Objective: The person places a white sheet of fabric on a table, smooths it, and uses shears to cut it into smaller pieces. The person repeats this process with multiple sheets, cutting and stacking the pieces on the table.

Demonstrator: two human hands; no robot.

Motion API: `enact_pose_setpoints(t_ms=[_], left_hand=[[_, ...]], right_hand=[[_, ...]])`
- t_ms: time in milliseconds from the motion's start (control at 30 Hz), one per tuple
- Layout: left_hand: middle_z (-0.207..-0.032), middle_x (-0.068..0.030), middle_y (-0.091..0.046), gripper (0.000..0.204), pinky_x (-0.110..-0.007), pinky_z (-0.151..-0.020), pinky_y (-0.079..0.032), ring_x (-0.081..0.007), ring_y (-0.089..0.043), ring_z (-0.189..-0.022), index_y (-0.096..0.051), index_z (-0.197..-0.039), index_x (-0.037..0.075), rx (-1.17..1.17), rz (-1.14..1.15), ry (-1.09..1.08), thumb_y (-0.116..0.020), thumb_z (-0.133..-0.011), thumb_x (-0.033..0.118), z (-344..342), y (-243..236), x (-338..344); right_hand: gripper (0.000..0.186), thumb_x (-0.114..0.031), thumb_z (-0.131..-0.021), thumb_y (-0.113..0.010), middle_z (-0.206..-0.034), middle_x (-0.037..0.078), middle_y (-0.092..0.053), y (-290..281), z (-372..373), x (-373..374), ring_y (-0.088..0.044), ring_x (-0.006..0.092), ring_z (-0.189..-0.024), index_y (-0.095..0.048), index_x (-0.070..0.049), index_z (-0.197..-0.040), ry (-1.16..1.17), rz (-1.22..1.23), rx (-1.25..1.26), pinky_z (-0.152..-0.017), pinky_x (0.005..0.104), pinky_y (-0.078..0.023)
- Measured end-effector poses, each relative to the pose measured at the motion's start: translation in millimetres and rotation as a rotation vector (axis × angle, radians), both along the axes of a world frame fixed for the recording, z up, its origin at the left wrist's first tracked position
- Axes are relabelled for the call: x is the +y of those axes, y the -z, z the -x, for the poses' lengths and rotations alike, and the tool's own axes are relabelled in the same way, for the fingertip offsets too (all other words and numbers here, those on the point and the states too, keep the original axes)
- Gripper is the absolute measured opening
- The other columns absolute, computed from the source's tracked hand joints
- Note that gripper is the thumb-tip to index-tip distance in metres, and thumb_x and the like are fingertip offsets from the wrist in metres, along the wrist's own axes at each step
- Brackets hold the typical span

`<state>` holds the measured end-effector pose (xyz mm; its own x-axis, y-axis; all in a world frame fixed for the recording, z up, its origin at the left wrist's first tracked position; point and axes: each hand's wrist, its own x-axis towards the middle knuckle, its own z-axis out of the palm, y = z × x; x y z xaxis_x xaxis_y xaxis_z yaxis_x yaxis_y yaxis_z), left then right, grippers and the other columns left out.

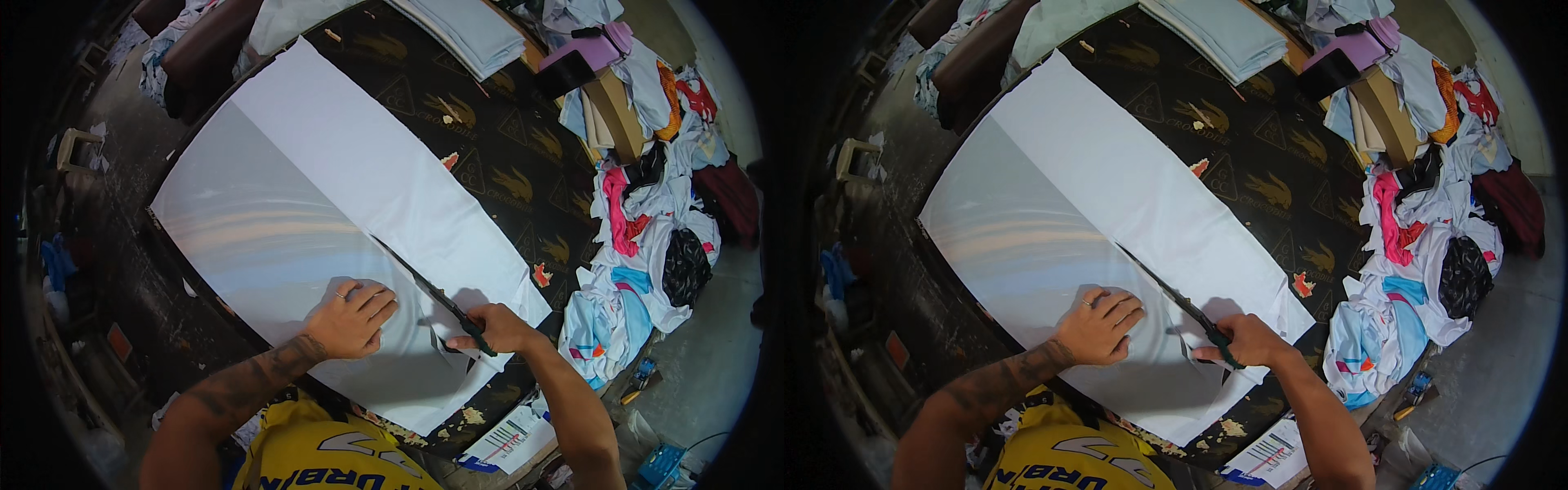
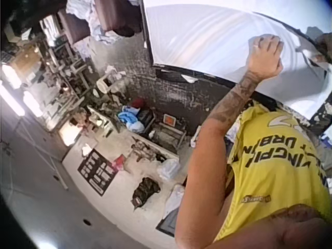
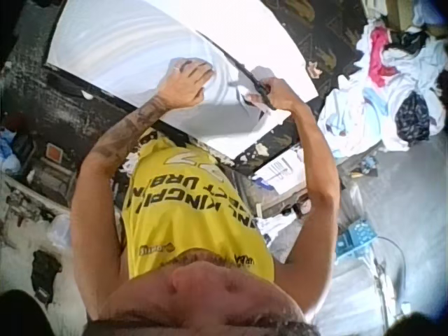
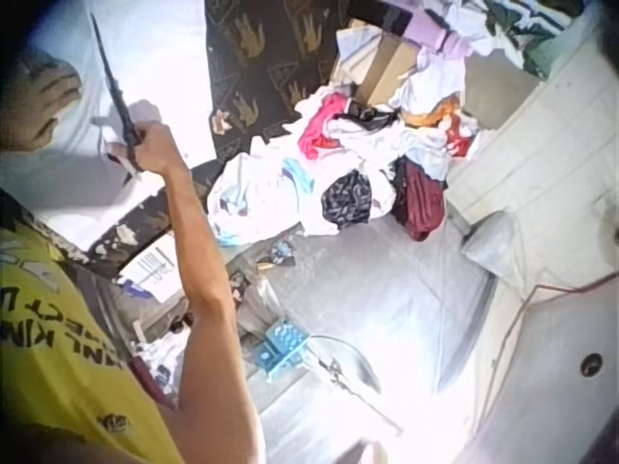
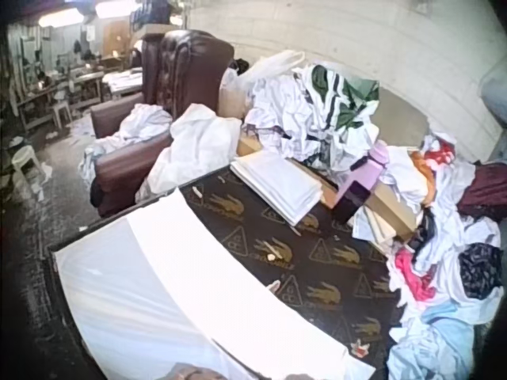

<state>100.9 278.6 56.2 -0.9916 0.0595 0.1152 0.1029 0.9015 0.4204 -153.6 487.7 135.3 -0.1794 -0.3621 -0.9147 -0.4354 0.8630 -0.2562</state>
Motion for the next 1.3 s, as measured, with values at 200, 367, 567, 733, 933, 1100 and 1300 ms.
enact_pose_setpoints(t_ms=[200, 367, 567, 733, 933, 1100, 1300], left_hand=[[-0.137, -0.0066, -0.063, 0.053, -0.048, -0.110, -0.041, -0.0242, -0.057, -0.131, -0.069, -0.129, 0.009, 0.030, -0.052, -0.010, -0.071, -0.081, 0.031, 0, 0, -2], [-0.138, -0.0069, -0.063, 0.056, -0.048, -0.110, -0.040, -0.0247, -0.056, -0.133, -0.069, -0.128, 0.008, 0.040, -0.106, -0.003, -0.075, -0.077, 0.032, -1, 4, -6], [-0.139, -0.0111, -0.060, 0.060, -0.050, -0.111, -0.040, -0.0288, -0.053, -0.135, -0.067, -0.132, 0.004, -0.027, -0.211, 0.037, -0.076, -0.079, 0.031, -4, 5, -11], [-0.137, -0.0139, -0.060, 0.051, -0.051, -0.111, -0.040, -0.0299, -0.053, -0.135, -0.064, -0.132, 0.003, -0.005, -0.297, 0.037, -0.070, -0.087, 0.025, -8, 8, -13], [-0.140, -0.0154, -0.059, 0.051, -0.050, -0.114, -0.040, -0.0312, -0.052, -0.136, -0.062, -0.132, 0.001, -0.047, -0.461, 0.008, -0.068, -0.087, 0.024, -3, 6, -20], [-0.144, -0.0155, -0.056, 0.052, -0.049, -0.116, -0.038, -0.0297, -0.048, -0.140, -0.060, -0.130, -0.001, -0.103, -0.508, -0.001, -0.069, -0.086, 0.025, 2, -4, -31], [-0.150, -0.0153, -0.054, 0.059, -0.048, -0.116, -0.037, -0.0286, -0.045, -0.144, -0.060, -0.135, -0.001, -0.133, -0.522, 0.077, -0.069, -0.083, 0.025, -2, 1, -32]], right_hand=[[0.074, -0.075, -0.073, -0.088, -0.067, 0.005, -0.059, 5, -5, -52, -0.057, 0.0213, -0.068, -0.065, -0.004, -0.073, 0.021, 0.115, -0.018, -0.067, 0.0387, -0.047], [0.073, -0.074, -0.072, -0.089, -0.070, 0.005, -0.061, 3, -17, -84, -0.058, 0.0209, -0.070, -0.067, -0.004, -0.076, 0.068, 0.146, -0.035, -0.069, 0.0382, -0.048], [0.068, -0.068, -0.071, -0.093, -0.067, 0.001, -0.058, 10, -24, -127, -0.054, 0.0152, -0.064, -0.067, -0.005, -0.074, 0.088, 0.218, -0.001, -0.062, 0.0340, -0.044], [0.071, -0.072, -0.078, -0.087, -0.072, 0.004, -0.061, 10, -26, -163, -0.057, 0.0197, -0.069, -0.069, -0.004, -0.086, 0.046, 0.143, -0.019, -0.066, 0.0361, -0.045], [0.072, -0.074, -0.076, -0.087, -0.067, 0.004, -0.059, 10, -21, -211, -0.056, 0.0194, -0.067, -0.066, -0.005, -0.074, 0.058, 0.149, -0.012, -0.065, 0.0367, -0.046], [0.070, -0.069, -0.072, -0.093, -0.064, 0.002, -0.056, 10, -17, -245, -0.053, 0.0154, -0.063, -0.062, -0.007, -0.069, 0.008, 0.126, -0.013, -0.060, 0.0344, -0.043], [0.070, -0.071, -0.076, -0.089, -0.063, 0.002, -0.053, 9, -20, -290, -0.052, 0.0151, -0.063, -0.063, -0.006, -0.073, -0.067, 0.144, 0.011, -0.060, 0.0348, -0.042]])
